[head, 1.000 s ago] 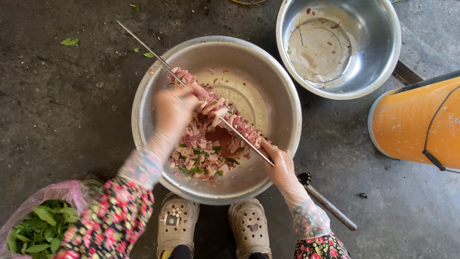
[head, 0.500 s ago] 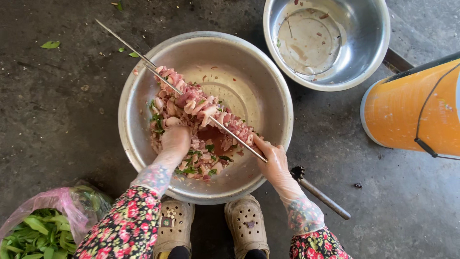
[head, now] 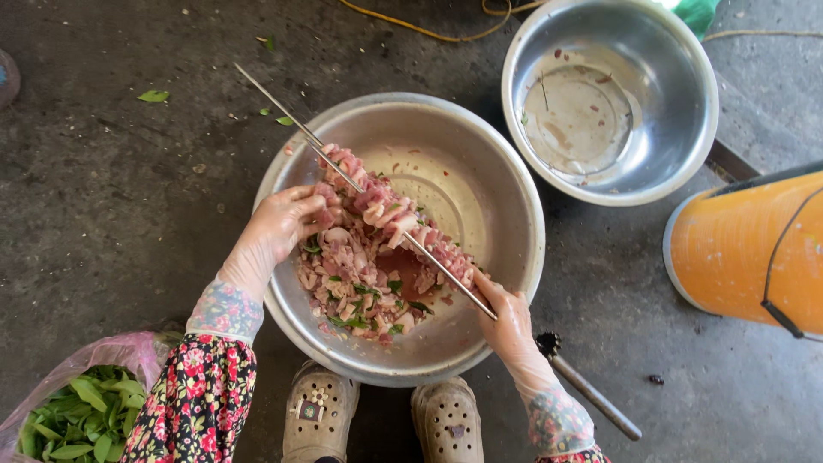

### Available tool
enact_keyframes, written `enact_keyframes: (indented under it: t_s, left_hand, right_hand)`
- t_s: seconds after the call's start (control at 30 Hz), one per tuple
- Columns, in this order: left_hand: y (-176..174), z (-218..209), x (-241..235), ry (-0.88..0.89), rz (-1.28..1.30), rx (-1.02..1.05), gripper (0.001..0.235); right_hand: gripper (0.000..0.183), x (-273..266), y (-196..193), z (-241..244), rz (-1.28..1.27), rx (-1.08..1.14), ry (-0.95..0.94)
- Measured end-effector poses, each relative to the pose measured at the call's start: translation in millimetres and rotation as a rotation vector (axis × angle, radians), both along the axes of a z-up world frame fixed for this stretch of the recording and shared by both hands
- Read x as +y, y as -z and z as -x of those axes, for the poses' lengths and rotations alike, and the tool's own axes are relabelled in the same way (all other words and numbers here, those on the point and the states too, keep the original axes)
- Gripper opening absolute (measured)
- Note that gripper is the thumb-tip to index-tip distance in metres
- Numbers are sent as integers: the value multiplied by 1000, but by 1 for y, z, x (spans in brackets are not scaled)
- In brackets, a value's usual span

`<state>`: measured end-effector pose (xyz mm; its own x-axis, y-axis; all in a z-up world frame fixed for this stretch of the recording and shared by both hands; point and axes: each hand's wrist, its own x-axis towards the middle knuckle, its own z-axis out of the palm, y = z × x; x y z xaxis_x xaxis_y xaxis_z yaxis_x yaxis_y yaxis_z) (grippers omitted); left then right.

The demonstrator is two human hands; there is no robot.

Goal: The person threads pieces of raw meat and green herbs onto a metal skewer from a large mixing bowl. They continue adding pieces along the length of the skewer, compacting them with gloved hands. The person works over the bowl, occasionally reaching for more meat and herbs from the mixture.

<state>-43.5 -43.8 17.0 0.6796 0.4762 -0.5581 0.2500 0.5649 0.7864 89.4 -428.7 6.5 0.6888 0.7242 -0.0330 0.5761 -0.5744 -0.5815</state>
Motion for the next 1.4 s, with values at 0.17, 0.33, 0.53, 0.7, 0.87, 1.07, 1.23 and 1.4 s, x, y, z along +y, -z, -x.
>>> enact_keyframes:
  t_s: [0.17,0.33,0.53,0.7,0.87,1.07,1.23,1.4]
  left_hand:
    - [-9,-22,18,-32,-373,15,15]
    - [-9,-48,34,-261,-544,-112,17]
    - [-5,-59,38,-363,-442,-238,24]
    - [-22,-59,37,-302,-349,-251,14]
    - [-18,-47,33,-190,-327,-295,13]
    - [-20,-48,48,-131,-7,-282,28]
    - [-20,-44,42,-65,72,-294,19]
    - [-30,-41,45,-215,2,-286,15]
  right_hand:
    - [52,-1,10,-1,55,3,32]
    - [52,-2,13,-1,75,12,56]
    - [53,-3,15,-2,57,-5,27]
    - [53,-1,9,-1,65,2,21]
    - [50,-6,10,3,10,3,24]
    - [54,1,2,-1,53,-11,10]
    - [53,0,8,0,131,25,43]
    - [48,0,11,0,138,17,64]
